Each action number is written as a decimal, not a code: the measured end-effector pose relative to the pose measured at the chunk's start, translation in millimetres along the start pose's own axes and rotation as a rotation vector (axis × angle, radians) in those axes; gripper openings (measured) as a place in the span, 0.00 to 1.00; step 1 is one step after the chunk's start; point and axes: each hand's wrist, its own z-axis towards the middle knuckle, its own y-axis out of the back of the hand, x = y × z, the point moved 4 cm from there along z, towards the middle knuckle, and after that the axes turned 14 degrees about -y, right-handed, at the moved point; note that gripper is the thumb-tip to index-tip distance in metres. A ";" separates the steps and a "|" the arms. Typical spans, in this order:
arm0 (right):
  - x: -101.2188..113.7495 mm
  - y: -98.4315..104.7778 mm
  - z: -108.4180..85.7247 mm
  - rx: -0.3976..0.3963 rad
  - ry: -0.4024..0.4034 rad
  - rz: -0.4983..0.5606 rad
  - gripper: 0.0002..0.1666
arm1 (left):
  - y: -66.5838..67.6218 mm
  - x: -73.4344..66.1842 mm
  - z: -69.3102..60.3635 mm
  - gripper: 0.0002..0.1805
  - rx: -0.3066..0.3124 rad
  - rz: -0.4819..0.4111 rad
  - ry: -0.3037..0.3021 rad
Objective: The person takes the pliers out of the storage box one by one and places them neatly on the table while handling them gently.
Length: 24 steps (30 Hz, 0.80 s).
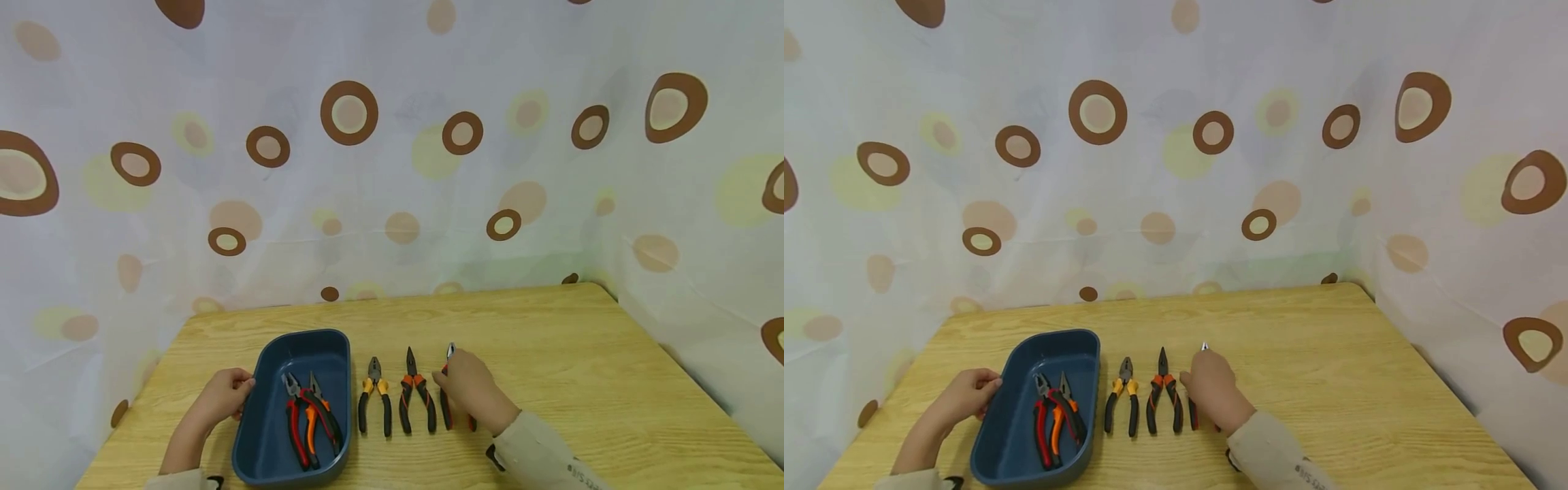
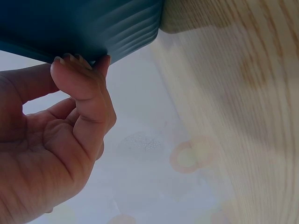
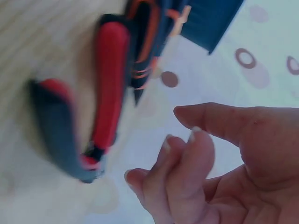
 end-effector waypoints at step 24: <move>107.4 -2.3 -27.9 -0.058 0.256 0.175 0.12 | 0.1 0.3 -0.1 0.13 0.001 -0.007 -0.003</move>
